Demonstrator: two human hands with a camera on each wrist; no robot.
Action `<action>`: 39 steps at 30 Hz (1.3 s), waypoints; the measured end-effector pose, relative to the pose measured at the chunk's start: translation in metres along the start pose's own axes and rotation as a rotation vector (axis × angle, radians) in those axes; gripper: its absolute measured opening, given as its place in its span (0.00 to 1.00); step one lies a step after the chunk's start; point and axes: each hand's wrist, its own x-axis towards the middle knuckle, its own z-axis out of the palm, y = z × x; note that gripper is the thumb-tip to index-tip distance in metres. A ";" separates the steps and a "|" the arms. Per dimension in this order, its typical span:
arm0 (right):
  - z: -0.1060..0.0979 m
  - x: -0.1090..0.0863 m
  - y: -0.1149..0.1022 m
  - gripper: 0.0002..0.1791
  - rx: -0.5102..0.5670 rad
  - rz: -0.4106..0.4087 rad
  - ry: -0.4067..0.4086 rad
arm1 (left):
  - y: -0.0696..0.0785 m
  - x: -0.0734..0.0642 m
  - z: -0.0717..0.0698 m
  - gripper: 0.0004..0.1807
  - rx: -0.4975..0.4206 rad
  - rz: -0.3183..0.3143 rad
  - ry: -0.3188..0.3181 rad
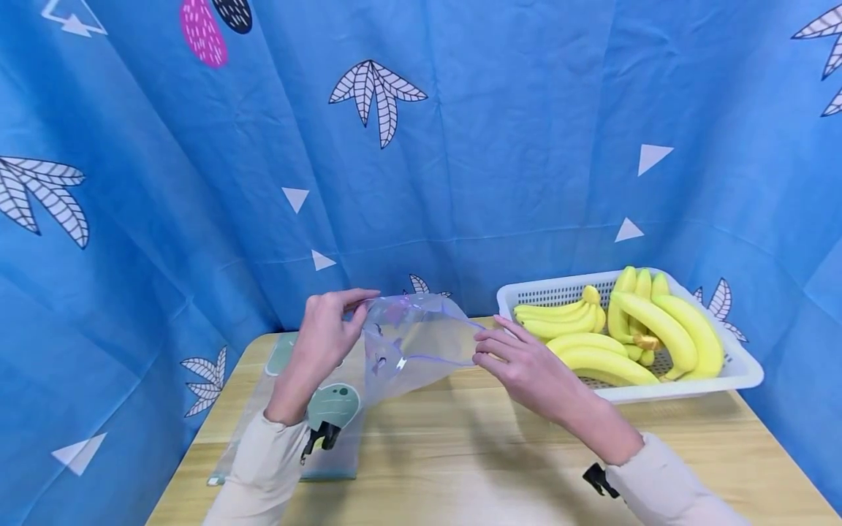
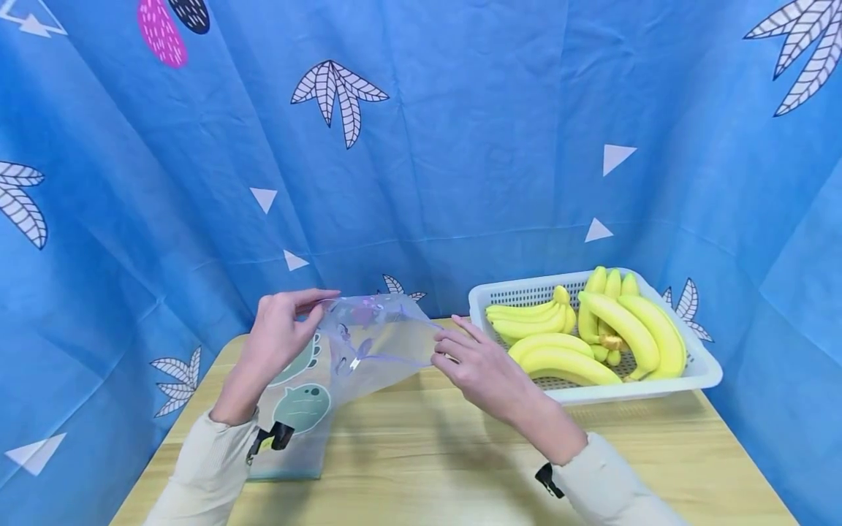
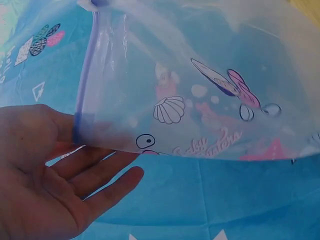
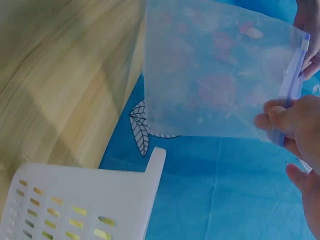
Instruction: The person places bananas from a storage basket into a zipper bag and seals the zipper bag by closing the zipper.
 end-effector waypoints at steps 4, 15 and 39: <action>0.002 0.002 -0.004 0.15 0.016 0.008 0.037 | 0.003 -0.002 0.002 0.12 -0.054 0.025 -0.023; 0.008 0.007 -0.009 0.19 0.016 0.016 0.143 | 0.001 -0.001 0.026 0.12 -0.196 0.131 0.063; -0.040 -0.081 0.058 0.24 0.123 0.546 -0.203 | 0.000 0.008 0.034 0.12 -0.151 0.134 0.063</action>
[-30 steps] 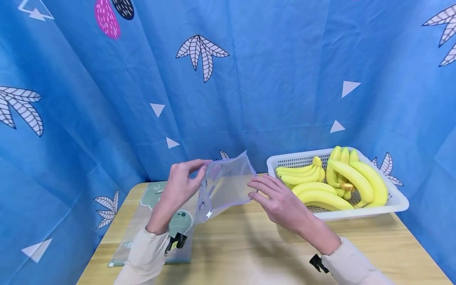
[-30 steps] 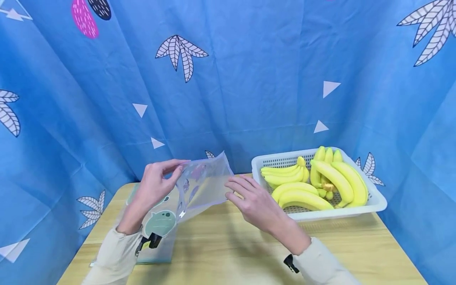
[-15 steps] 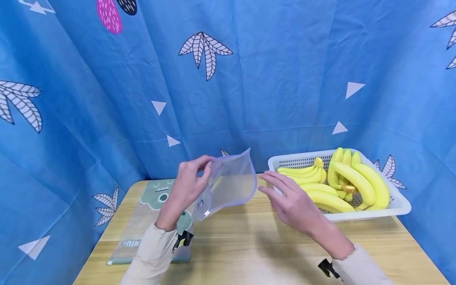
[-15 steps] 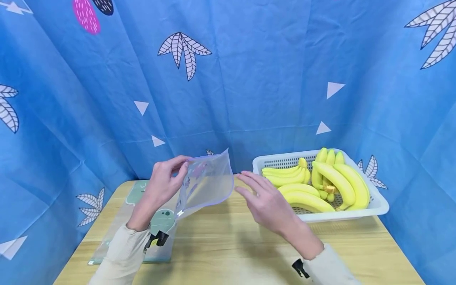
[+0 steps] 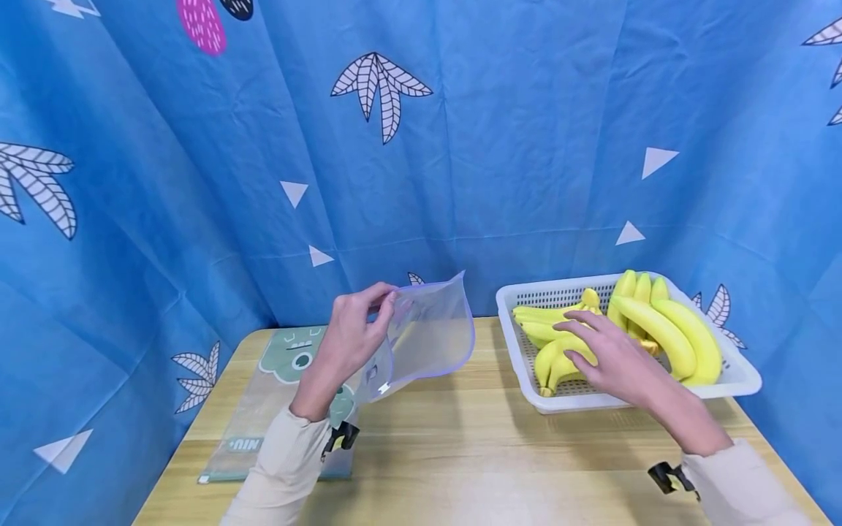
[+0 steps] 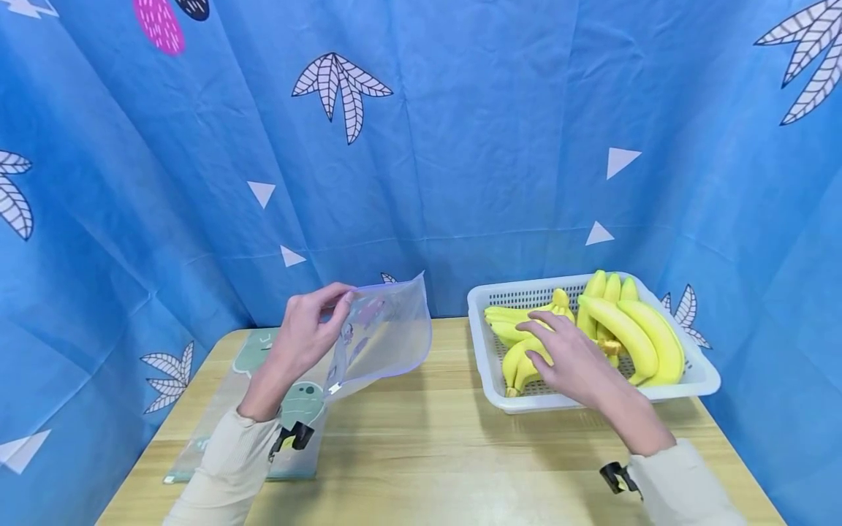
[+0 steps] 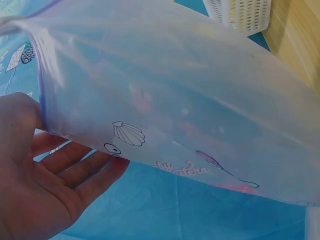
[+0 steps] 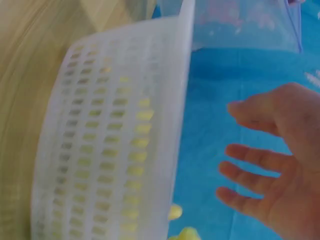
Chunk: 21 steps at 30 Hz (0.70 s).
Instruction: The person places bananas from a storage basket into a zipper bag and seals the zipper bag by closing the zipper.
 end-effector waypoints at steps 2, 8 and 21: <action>-0.002 -0.005 0.007 0.25 -0.008 0.068 -0.080 | 0.001 0.001 0.001 0.12 0.001 -0.002 -0.006; -0.001 -0.014 0.022 0.30 -0.033 0.163 -0.249 | 0.002 0.000 0.002 0.12 0.008 0.000 -0.007; 0.014 -0.015 0.044 0.43 -0.015 0.234 -0.359 | 0.000 0.002 0.003 0.13 0.006 -0.018 -0.008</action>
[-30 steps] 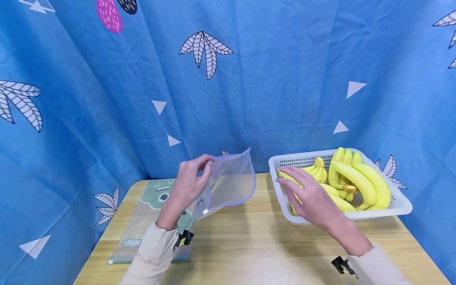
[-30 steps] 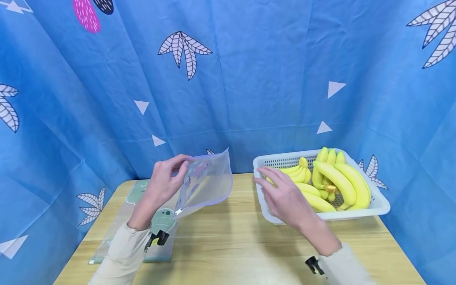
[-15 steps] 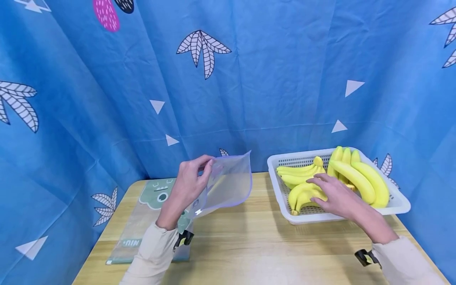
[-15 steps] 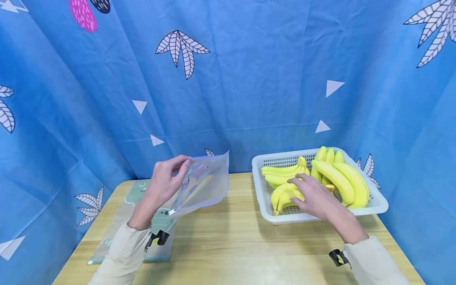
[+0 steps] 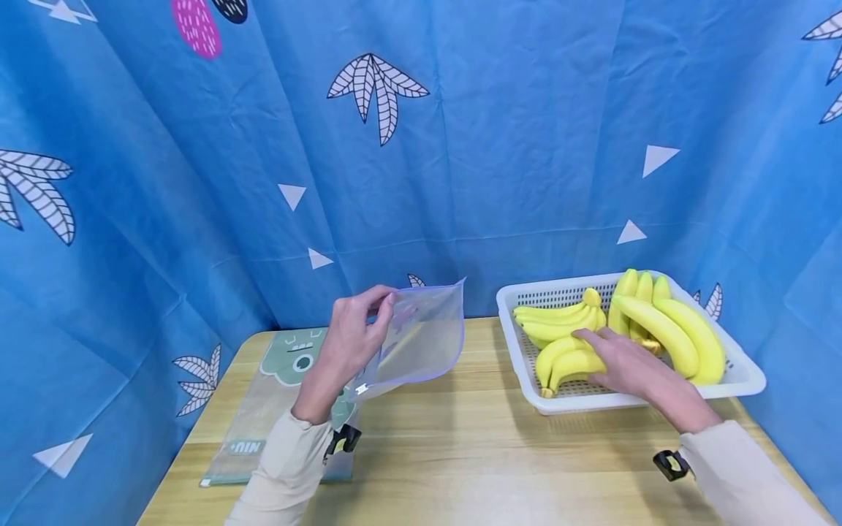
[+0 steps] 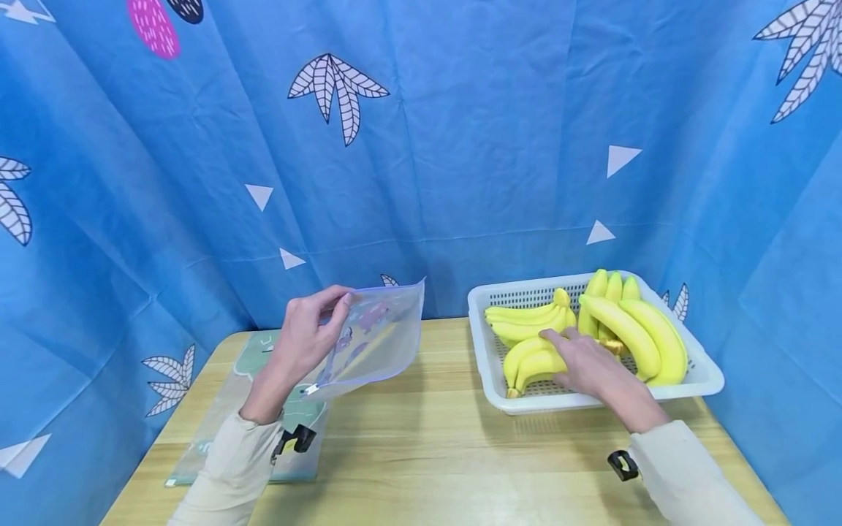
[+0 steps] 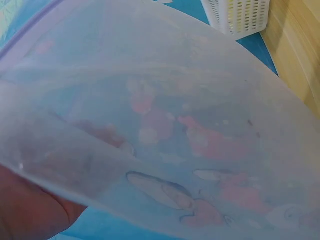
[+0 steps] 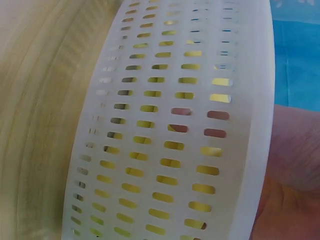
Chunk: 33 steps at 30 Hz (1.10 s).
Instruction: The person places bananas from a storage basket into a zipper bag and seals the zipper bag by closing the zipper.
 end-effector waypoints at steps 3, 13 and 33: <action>-0.001 0.001 0.003 0.43 -0.004 -0.018 0.015 | 0.000 0.000 0.000 0.13 -0.005 0.003 0.012; -0.010 -0.008 0.000 0.41 0.019 -0.018 0.110 | 0.000 0.001 0.000 0.12 -0.010 0.022 0.032; -0.019 -0.025 0.005 0.40 0.204 0.058 0.422 | -0.001 -0.005 -0.001 0.13 0.012 0.021 0.053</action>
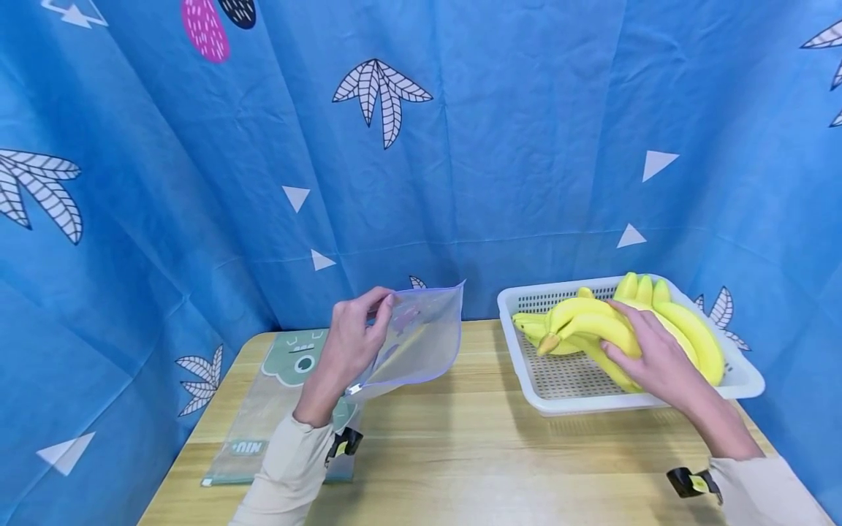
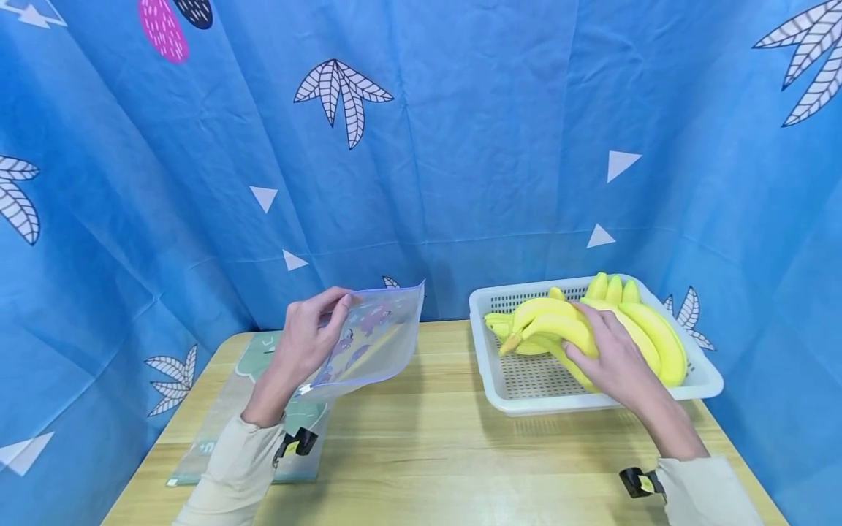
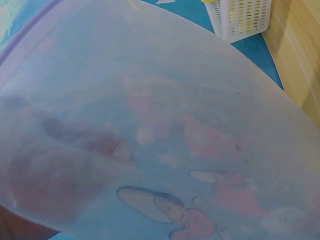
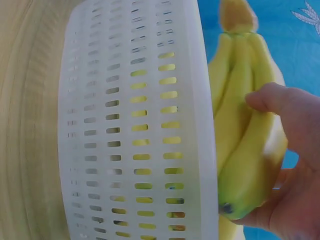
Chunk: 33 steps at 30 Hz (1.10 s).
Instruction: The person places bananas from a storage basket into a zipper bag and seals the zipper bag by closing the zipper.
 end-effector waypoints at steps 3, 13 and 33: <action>-0.001 0.001 0.000 0.43 0.029 0.049 0.028 | -0.001 0.000 0.000 0.13 0.004 -0.003 0.003; -0.013 0.005 -0.008 0.44 0.196 0.219 0.123 | -0.002 -0.001 0.000 0.13 -0.007 -0.019 -0.004; -0.009 0.005 -0.016 0.30 0.729 0.319 0.086 | -0.001 -0.004 0.008 0.15 -0.021 -0.039 -0.051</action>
